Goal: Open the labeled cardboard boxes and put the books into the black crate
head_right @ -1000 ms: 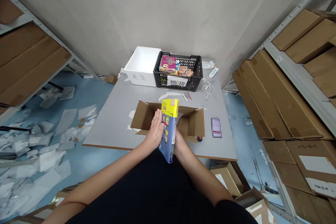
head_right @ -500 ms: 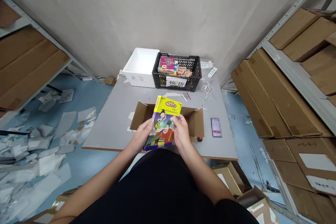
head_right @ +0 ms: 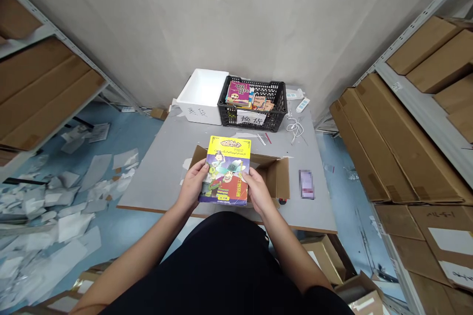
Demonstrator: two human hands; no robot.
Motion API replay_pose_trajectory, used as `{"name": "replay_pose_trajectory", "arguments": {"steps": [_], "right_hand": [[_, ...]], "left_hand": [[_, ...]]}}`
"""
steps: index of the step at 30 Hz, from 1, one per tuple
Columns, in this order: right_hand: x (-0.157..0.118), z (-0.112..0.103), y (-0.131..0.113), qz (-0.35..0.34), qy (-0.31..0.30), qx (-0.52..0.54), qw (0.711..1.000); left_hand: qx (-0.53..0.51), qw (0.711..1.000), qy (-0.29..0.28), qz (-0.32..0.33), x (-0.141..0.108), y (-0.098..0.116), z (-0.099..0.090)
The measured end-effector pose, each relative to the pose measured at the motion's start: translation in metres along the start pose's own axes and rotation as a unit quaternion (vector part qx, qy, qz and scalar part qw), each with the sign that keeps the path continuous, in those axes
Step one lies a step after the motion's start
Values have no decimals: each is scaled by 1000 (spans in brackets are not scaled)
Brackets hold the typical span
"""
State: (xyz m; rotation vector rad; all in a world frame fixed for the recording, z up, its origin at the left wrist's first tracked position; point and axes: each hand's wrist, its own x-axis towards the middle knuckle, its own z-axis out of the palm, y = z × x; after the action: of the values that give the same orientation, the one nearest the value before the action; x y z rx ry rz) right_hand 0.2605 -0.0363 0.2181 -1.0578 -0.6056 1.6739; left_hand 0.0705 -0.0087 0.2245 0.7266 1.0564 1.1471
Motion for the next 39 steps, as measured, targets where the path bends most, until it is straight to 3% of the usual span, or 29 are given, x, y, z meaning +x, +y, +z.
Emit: {"name": "replay_pose_trajectory", "arguments": {"steps": [4,9,13,23,31,39], "right_hand": [[4,-5,-7,4,-11,-19,1000],[14,-10,-19,-3,8,-32,999],[25,-12,-27,5,5,-38,999],[71,-12,-59,47,-43,-146,987],[149,-18,-75,-2,5,-171,985],[275,-21,-98,-26,29,-224,974]], "left_hand": [[46,999,-21,-16,12,2,-7],[149,979,-107,-84,27,17,-18],[163,968,-160,-108,42,26,-25],[126,982,-123,-72,103,28,-29],[191,975,-101,-49,179,52,-21],[287,953,-97,-6,307,49,-5]]}}
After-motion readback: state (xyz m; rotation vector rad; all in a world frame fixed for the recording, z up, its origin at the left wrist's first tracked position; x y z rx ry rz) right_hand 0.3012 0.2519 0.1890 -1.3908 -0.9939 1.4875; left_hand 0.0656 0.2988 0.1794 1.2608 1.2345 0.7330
